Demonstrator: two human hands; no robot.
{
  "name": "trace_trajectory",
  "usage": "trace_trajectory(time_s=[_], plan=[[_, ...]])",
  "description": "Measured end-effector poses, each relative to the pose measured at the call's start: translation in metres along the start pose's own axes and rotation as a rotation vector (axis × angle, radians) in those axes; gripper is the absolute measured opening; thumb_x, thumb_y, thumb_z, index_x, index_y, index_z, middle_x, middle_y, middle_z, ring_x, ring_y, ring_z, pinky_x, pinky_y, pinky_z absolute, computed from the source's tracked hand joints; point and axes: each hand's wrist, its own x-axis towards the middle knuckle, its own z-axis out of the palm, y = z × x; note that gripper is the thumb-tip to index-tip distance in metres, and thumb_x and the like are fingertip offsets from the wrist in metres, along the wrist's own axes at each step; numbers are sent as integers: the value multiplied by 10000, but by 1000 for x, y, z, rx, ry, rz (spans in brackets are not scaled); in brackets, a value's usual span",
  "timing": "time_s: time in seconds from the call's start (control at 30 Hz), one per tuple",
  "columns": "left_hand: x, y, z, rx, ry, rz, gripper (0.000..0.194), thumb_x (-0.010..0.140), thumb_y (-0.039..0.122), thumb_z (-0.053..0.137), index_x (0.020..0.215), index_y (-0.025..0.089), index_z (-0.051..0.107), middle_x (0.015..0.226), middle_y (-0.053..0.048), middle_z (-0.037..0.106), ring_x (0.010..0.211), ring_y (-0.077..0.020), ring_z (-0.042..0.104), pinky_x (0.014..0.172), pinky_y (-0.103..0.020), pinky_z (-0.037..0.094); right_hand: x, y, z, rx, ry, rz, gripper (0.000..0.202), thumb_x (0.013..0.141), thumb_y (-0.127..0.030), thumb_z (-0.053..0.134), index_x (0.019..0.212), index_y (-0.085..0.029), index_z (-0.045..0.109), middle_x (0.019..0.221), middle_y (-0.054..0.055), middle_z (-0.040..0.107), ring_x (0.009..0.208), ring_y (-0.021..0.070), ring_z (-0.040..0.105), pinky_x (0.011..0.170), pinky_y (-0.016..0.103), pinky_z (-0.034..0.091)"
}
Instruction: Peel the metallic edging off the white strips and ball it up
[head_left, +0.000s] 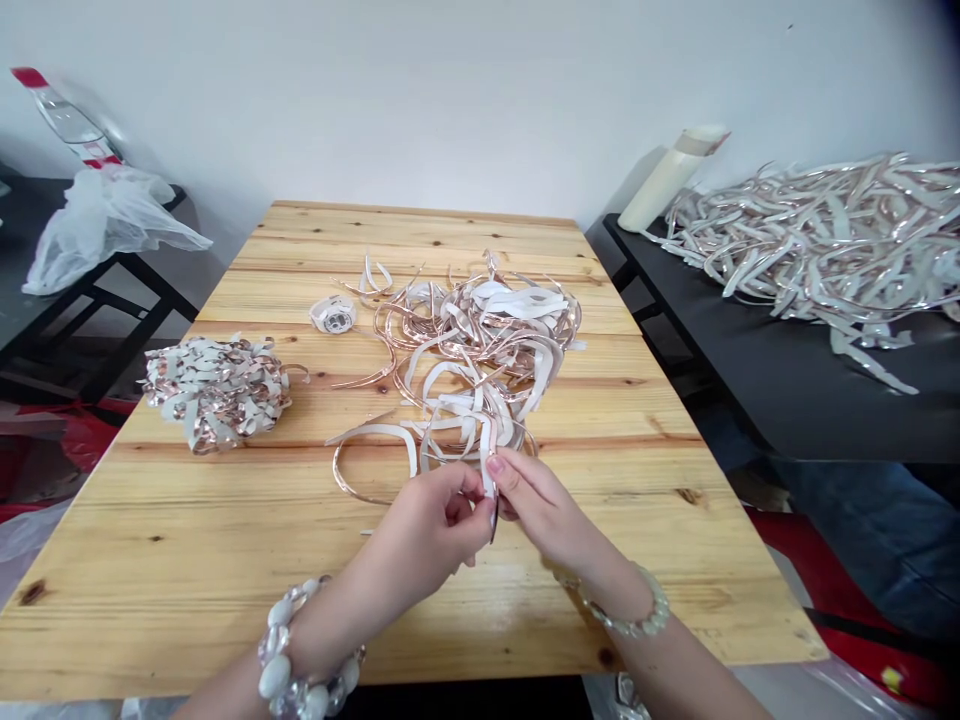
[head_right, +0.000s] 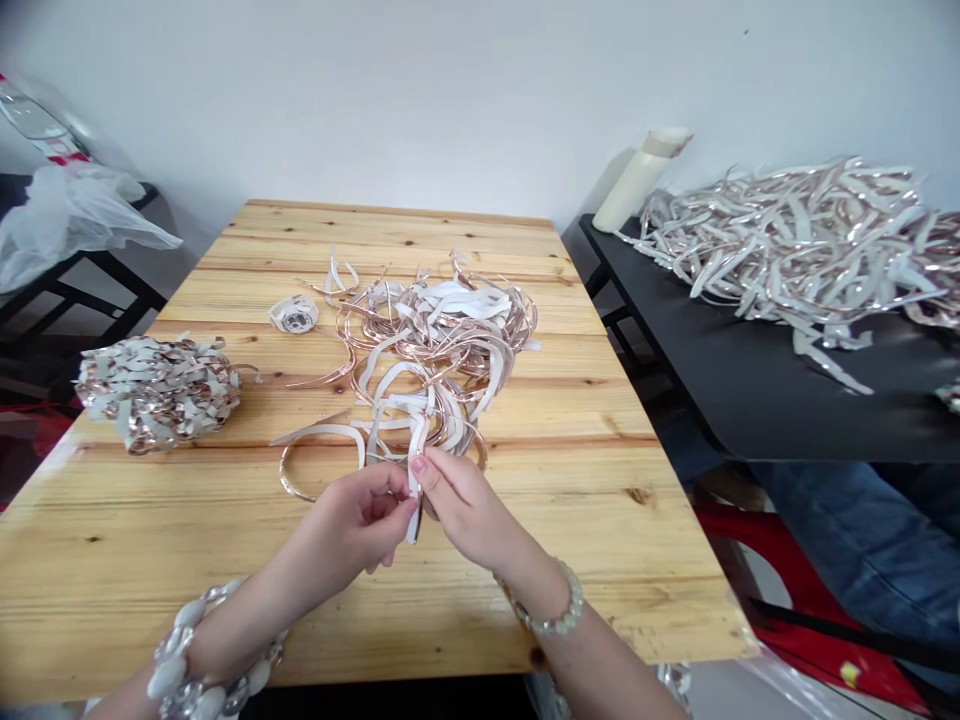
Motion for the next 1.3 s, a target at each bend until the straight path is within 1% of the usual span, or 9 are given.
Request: trace_trajectory(time_s=[0.33,0.43,0.57,0.67,0.83,0.97,1.1,1.2,1.3], plan=[[1,3,3,-82,25,5,170,782,277,517,664,172,453,479,62,457,419,-57,406,403,-162,337,-1,-2,5,-73,-20,-48,421,949,-502,374,660,-198,397,555,-41,381,499,89,334,454,240,263],[1,3,3,-120,31,3,186,774,290,535,657,171,451,475,62,458,412,-53,408,401,-161,340,-3,-3,5,-44,-25,-52,422,947,-506,377,658,-198,391,553,-47,359,498,86,315,453,240,258],[0,6,1,-180,-14,-15,210,770,319,546,654,166,463,469,51,480,403,-54,430,407,-167,362,-5,-2,5,36,-28,-11,406,944,-500,397,676,-195,408,552,-50,353,487,84,300,441,242,236],[0,7,0,-199,-39,-27,183,746,297,571,673,164,470,488,53,488,416,-55,444,409,-163,373,-5,-3,4,43,-25,-12,409,941,-503,401,671,-196,411,561,-46,348,496,87,305,445,243,239],[0,7,0,-191,-42,-45,193,750,313,575,690,161,470,492,53,491,424,-53,434,413,-162,369,-5,-5,4,-29,-39,-49,397,957,-477,374,676,-199,406,568,-42,366,506,91,332,467,244,273],[2,6,-1,-178,-63,-39,201,757,324,564,689,156,478,495,48,493,432,-53,422,426,-168,362,-5,-6,3,-195,-48,-145,368,986,-398,338,685,-200,413,567,-30,437,515,98,400,499,248,308],[3,4,1,-189,-14,-11,159,719,261,564,653,159,461,518,57,461,453,-43,399,423,-156,325,-5,-6,3,-299,-21,-208,357,990,-354,336,670,-203,380,568,-34,431,513,97,372,517,253,305],[2,4,3,-202,-3,5,148,702,241,560,637,163,451,507,61,452,442,-40,381,406,-153,304,-5,-5,3,-233,-36,-176,359,990,-366,333,673,-204,380,567,-41,404,501,92,333,507,247,307],[0,5,2,-211,-39,-24,148,705,259,561,653,160,464,499,55,475,427,-48,411,409,-162,344,-6,-5,3,-156,-48,-151,369,988,-384,339,671,-203,389,558,-48,380,490,87,322,493,239,310]])
